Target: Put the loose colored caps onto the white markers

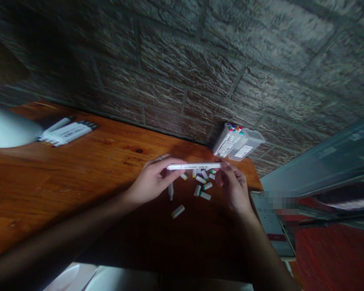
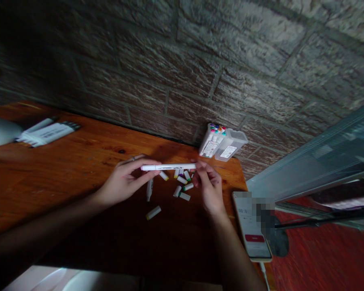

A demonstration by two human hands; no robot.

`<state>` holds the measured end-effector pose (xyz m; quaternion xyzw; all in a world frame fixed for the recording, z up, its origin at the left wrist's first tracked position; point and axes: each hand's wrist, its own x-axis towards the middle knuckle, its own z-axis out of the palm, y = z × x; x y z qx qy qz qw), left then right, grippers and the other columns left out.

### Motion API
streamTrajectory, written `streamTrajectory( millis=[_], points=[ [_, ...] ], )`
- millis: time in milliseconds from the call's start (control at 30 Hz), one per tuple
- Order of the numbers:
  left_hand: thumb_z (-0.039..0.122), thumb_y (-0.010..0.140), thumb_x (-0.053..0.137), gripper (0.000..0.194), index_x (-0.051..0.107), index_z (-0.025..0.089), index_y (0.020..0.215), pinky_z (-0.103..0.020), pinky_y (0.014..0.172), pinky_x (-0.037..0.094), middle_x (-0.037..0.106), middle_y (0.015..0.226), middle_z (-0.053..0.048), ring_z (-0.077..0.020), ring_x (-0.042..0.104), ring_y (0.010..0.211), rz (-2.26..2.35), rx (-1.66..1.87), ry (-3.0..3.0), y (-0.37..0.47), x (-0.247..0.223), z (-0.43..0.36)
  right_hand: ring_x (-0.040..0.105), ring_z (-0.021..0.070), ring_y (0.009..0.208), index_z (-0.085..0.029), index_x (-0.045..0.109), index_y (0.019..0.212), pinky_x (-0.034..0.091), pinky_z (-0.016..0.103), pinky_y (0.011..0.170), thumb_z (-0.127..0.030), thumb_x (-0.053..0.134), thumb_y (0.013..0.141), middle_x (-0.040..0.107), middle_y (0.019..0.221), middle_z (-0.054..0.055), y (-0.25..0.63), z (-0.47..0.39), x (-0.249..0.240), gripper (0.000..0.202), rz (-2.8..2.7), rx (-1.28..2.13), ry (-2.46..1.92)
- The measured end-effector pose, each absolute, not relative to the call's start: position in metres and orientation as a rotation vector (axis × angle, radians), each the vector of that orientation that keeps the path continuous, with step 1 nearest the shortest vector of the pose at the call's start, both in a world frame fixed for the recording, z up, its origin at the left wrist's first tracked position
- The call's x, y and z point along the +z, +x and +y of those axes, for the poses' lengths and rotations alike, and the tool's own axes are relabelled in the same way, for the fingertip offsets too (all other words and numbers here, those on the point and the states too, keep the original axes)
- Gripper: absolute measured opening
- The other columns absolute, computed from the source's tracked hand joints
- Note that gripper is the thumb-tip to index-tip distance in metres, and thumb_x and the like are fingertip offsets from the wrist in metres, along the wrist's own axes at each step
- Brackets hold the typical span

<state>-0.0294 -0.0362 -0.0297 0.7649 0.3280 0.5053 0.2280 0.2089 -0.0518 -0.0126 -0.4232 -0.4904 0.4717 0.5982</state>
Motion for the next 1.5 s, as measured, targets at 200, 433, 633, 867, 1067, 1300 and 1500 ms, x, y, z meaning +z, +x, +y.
streamTrajectory(
  millis=[200,433,633,867,1067,1300,1500],
  points=[
    [0.029,0.086,0.07,0.037,0.065,0.019,0.121,-0.024,0.07,0.05,0.071,0.107,-0.006,-0.0149,0.066,0.084,0.969,1.329,1.971,-0.026,-0.034,-0.037,0.035,0.0065,0.05,-0.02,0.074,0.092,0.026,0.023,0.048,-0.041,0.067,0.088,0.051,0.061,-0.004,0.209,-0.051,-0.013,0.023,-1.108,1.073,-0.994],
    [0.04,0.081,0.074,0.029,0.074,0.014,0.095,-0.023,0.065,0.049,0.069,0.077,-0.002,-0.0127,0.061,0.068,1.069,1.461,1.556,-0.031,-0.035,-0.019,0.032,0.0051,0.05,-0.018,0.07,0.083,0.024,0.023,0.047,-0.045,0.071,0.083,0.06,0.074,-0.002,0.216,-0.044,-0.016,0.027,-1.007,1.001,-1.0],
    [0.041,0.08,0.074,0.031,0.071,0.013,0.094,-0.02,0.053,0.043,0.066,0.071,0.0,-0.0097,0.054,0.058,0.991,1.449,1.448,-0.03,-0.029,-0.017,0.042,0.0052,0.051,-0.024,0.061,0.111,0.033,0.02,0.046,-0.048,0.076,0.079,0.061,0.084,-0.004,0.197,-0.048,-0.015,0.043,-0.876,1.059,-1.006],
    [0.043,0.08,0.074,0.034,0.068,0.015,0.097,-0.02,0.047,0.038,0.059,0.063,0.003,-0.0083,0.049,0.051,0.839,1.322,1.359,-0.029,-0.017,-0.031,0.045,0.0064,0.05,-0.023,0.066,0.102,0.034,0.019,0.045,-0.049,0.08,0.072,0.056,0.07,-0.006,0.201,-0.043,-0.019,0.042,-0.852,1.036,-1.063],
    [0.046,0.079,0.074,0.037,0.067,0.015,0.098,-0.021,0.049,0.041,0.063,0.068,0.001,-0.0099,0.054,0.054,0.767,1.284,1.28,-0.028,-0.013,-0.033,0.027,0.0051,0.042,-0.018,0.07,0.08,0.022,0.02,0.042,-0.054,0.078,0.073,0.043,0.051,-0.008,0.204,-0.043,-0.011,0.038,-0.958,1.171,-0.99],
    [0.049,0.078,0.074,0.051,0.066,0.015,0.115,-0.023,0.055,0.044,0.068,0.075,-0.002,-0.0141,0.06,0.064,0.814,1.202,1.187,-0.031,-0.015,-0.029,0.042,0.0074,0.042,-0.017,0.073,0.076,0.03,0.021,0.043,-0.056,0.076,0.073,0.061,0.055,-0.001,0.215,-0.04,0.027,0.039,-1.374,1.051,-1.168],
    [0.056,0.076,0.071,0.055,0.067,0.014,0.112,-0.025,0.06,0.047,0.073,0.091,-0.008,-0.015,0.063,0.068,0.822,1.09,1.108,-0.032,-0.017,-0.028,0.05,0.0109,0.052,-0.016,0.072,0.073,0.04,0.024,0.049,-0.059,0.079,0.066,0.065,0.063,0.003,0.3,-0.01,0.127,0.044,-1.374,0.382,-1.356]
  ],
)
